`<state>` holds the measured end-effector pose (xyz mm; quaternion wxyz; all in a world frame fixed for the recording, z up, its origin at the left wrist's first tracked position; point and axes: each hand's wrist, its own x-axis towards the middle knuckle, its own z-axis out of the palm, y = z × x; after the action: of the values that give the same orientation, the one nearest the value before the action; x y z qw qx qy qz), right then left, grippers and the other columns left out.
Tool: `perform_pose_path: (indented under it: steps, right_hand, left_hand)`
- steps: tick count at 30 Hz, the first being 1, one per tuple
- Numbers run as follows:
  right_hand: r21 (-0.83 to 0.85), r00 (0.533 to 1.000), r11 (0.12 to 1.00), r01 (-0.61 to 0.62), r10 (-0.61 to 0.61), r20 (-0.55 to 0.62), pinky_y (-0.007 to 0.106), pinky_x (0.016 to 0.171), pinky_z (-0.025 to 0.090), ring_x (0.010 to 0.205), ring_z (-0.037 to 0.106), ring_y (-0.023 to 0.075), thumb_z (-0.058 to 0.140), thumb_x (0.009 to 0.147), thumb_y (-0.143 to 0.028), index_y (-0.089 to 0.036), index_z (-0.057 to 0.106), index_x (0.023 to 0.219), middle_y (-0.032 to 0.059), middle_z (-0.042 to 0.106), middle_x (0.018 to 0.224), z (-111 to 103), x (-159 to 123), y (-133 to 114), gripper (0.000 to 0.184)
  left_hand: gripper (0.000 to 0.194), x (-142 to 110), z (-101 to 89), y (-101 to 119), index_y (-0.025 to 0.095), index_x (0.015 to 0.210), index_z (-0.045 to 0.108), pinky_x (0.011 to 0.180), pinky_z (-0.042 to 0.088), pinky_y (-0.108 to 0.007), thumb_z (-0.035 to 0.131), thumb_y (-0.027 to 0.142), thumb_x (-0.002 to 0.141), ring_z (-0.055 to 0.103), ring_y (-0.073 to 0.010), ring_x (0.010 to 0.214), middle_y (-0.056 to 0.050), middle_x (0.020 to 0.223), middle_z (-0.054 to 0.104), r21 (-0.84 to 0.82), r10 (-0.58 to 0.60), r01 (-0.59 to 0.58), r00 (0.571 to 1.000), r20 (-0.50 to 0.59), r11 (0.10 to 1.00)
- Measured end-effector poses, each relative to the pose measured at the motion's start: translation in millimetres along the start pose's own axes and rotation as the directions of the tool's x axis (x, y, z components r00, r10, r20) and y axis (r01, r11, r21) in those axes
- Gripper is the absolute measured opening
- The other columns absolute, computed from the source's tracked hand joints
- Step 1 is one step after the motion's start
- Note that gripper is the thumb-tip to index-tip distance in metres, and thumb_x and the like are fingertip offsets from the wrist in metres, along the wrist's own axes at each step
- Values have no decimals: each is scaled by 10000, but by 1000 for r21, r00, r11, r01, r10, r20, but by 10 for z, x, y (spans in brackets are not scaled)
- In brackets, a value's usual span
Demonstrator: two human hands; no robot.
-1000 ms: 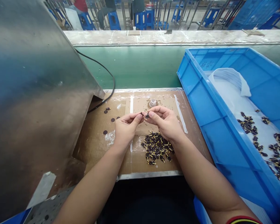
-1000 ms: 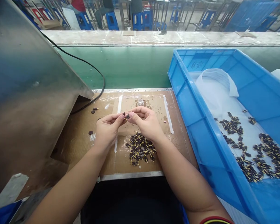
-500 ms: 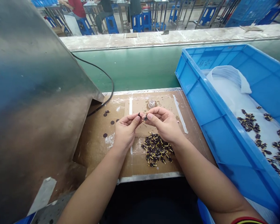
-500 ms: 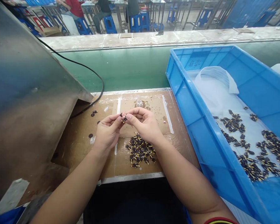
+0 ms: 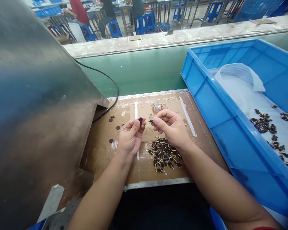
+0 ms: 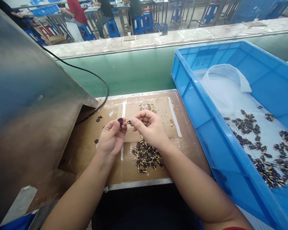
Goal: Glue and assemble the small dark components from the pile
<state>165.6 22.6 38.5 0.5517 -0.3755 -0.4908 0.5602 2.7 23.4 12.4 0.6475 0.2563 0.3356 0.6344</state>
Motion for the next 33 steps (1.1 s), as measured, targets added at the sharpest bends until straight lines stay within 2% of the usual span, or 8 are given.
perform_pose_path:
  steps: [5,11,18,22,33]
  right_hand:
    - [-3,995,996,94,-94,23,256,637,579,689,685,109,766,874,-335,-224,749,975,-11,740,792,52,-24,44,151]
    - [-92,983,979,183,-180,43,348,874,631,910,750,157,739,893,-266,-273,772,1072,12,789,1033,99,-77,77,182]
    - [-292,950,905,311,-303,74,370,873,636,983,741,177,703,917,-243,-297,778,1096,9,786,1100,98,-103,73,201]
    - [-367,937,863,347,-335,98,354,826,632,951,738,167,691,929,-231,-319,778,1104,-5,788,1087,87,-95,62,215]
    - [-382,937,856,348,-336,102,363,844,623,960,734,170,692,932,-221,-331,776,1109,-12,787,1093,85,-95,70,225]
  left_hand:
    - [254,-20,2,-23,199,796,776,798,570,-170,951,309,649,692,-80,766,-37,903,761,-2,26,-26,999,25,1000]
    - [256,-37,0,-13,221,775,770,813,570,-197,957,322,634,674,-82,745,-16,874,753,14,56,-56,998,10,998]
    - [256,-31,4,-4,221,789,771,835,557,-190,954,322,641,684,-85,814,-18,910,754,35,71,-70,997,-4,997]
    - [255,-41,14,-5,217,787,776,833,558,-188,954,325,639,685,-88,807,-27,905,756,51,85,-84,996,-4,995]
    - [231,-45,32,4,219,787,781,822,562,-171,948,306,654,692,-82,797,-29,901,759,61,109,-110,994,23,992]
